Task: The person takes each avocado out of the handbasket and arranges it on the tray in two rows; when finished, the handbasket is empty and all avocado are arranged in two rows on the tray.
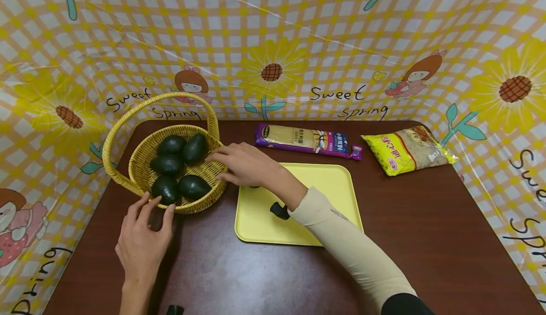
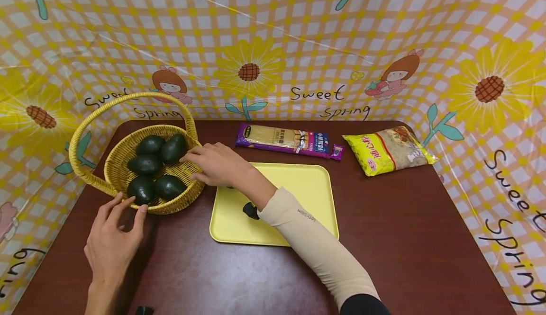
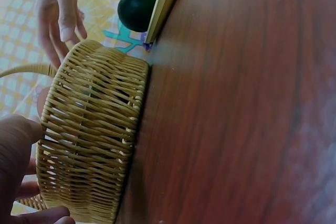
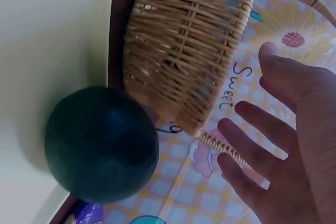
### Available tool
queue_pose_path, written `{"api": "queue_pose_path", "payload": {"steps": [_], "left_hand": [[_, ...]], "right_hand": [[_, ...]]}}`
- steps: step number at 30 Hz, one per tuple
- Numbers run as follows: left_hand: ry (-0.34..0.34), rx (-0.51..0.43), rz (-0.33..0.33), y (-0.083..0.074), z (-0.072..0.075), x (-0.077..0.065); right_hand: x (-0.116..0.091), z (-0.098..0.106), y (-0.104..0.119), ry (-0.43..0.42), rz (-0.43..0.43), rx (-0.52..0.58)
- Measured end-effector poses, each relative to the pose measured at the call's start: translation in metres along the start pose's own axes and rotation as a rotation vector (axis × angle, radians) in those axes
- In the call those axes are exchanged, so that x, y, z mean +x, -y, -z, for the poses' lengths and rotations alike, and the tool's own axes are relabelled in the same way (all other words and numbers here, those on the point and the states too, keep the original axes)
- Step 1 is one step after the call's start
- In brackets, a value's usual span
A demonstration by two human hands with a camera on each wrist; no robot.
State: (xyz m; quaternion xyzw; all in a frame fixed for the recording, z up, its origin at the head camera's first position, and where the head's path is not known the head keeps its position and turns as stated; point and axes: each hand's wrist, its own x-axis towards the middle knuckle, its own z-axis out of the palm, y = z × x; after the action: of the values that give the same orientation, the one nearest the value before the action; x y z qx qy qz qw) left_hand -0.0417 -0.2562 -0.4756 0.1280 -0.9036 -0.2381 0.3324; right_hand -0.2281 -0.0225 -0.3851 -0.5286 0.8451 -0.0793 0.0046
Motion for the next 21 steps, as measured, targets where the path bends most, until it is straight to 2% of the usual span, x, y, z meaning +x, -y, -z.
{"api": "queue_pose_path", "payload": {"steps": [4, 11, 15, 21], "left_hand": [[0.01, 0.001, 0.009, 0.0, 0.0, 0.0], [0.004, 0.001, -0.001, 0.0, 0.0, 0.0], [0.005, -0.001, -0.001, 0.0, 0.0, 0.0], [-0.004, 0.0, -0.012, 0.001, 0.0, 0.0]], "right_hand": [[0.007, -0.002, 0.004, 0.057, 0.007, -0.009], [0.022, -0.006, 0.011, 0.096, 0.06, -0.004], [0.028, -0.011, 0.017, 0.136, 0.06, 0.002], [0.034, -0.014, 0.021, 0.146, 0.081, 0.026]]}}
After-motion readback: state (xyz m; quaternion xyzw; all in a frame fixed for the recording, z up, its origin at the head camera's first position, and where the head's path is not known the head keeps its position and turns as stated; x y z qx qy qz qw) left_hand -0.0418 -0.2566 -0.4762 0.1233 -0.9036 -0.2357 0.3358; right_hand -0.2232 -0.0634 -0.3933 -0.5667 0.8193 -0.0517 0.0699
